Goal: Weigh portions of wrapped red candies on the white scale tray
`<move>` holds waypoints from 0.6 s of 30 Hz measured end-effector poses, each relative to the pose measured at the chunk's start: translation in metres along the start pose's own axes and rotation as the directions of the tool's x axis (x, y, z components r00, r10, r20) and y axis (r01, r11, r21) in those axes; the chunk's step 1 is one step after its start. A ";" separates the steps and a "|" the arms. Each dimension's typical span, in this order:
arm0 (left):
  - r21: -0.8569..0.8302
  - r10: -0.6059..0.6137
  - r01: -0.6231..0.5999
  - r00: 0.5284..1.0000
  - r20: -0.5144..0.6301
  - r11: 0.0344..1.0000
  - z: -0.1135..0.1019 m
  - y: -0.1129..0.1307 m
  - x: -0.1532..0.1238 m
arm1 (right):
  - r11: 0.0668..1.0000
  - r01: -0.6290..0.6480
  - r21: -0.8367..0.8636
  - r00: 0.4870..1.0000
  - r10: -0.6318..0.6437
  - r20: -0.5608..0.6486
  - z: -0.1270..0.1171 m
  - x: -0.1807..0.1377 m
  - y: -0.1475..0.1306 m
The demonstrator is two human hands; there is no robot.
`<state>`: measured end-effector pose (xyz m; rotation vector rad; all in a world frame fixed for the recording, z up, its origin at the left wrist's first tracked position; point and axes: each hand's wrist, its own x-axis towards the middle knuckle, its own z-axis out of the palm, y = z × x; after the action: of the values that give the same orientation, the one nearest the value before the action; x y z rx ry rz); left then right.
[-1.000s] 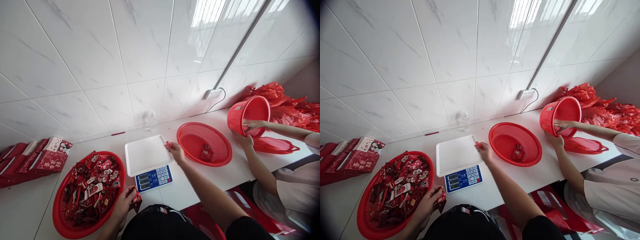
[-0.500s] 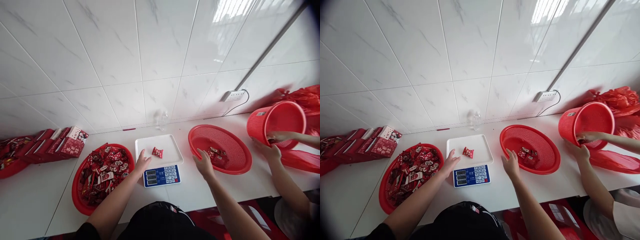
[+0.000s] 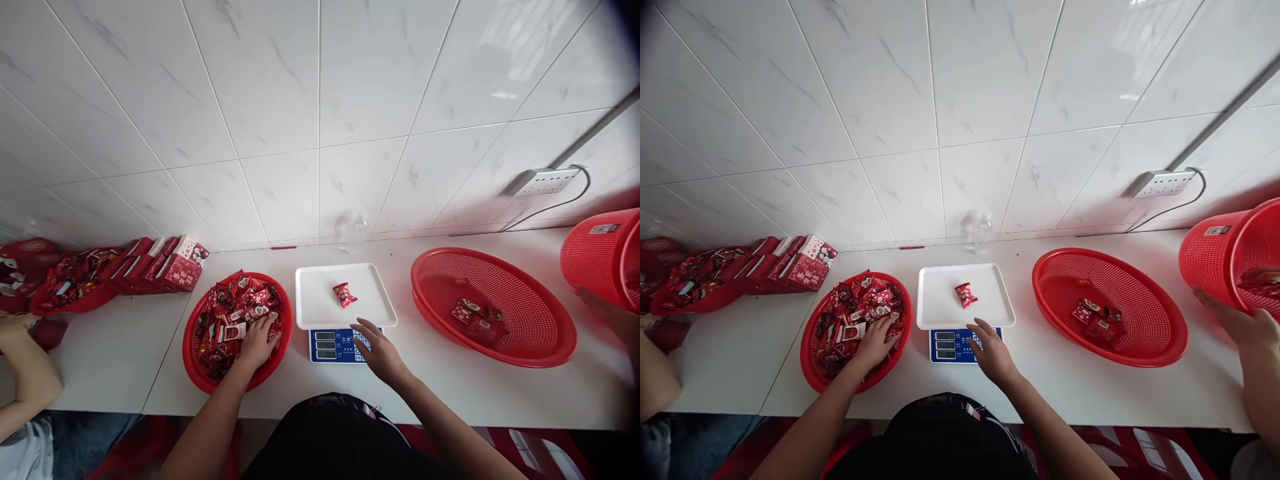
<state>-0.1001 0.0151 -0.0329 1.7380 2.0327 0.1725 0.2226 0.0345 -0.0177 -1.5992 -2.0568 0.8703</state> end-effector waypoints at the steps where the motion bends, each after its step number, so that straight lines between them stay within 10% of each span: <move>1: 0.004 -0.015 0.015 1.000 -0.022 1.000 -0.003 0.004 0.004 | 1.000 0.001 0.004 1.000 -0.001 -0.001 -0.001 0.000 -0.002; 18: -0.096 -0.062 0.068 0.996 0.071 0.993 -0.002 0.025 0.032 | 0.987 -0.107 0.119 0.993 0.101 0.055 -0.010 -0.018 0.008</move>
<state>-0.0813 0.0508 -0.0293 1.5948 1.9948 0.1874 0.2394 0.0210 -0.0142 -1.6461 -1.9268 1.0606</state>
